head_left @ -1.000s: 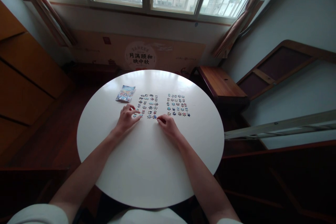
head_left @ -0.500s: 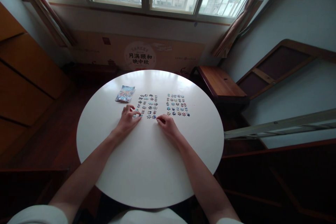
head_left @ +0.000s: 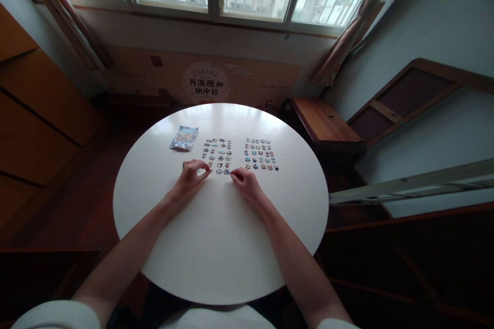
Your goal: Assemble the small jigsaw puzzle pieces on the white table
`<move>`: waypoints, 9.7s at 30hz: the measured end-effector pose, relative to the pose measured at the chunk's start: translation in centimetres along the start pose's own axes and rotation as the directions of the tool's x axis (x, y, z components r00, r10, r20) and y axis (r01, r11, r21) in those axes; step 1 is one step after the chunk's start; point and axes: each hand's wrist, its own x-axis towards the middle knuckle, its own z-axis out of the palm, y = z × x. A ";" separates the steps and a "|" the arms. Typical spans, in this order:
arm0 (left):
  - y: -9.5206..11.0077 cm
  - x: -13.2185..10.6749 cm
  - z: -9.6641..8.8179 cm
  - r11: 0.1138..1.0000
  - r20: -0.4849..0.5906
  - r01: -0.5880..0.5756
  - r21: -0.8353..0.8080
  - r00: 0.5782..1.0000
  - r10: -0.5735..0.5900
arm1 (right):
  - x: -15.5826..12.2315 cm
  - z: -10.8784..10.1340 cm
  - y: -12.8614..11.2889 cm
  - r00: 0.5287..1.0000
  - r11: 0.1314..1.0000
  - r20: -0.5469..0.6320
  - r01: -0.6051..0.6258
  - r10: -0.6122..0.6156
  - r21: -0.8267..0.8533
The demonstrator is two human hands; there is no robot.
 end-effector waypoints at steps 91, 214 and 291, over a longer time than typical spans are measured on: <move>-3.3 0.8 -0.9 0.934 -0.216 0.324 -0.149 0.911 -0.351 | -0.3 -1.8 -0.8 0.979 0.923 0.077 -0.148 0.187 -0.354; -3.7 0.7 -0.6 0.939 -0.181 0.334 -0.085 0.921 -0.345 | -0.4 -1.8 -1.2 0.974 0.909 0.114 -0.137 0.196 -0.394; -3.7 0.7 -0.6 0.936 -0.175 0.342 -0.081 0.920 -0.351 | -0.4 -1.7 -1.0 0.974 0.906 0.113 -0.136 0.196 -0.401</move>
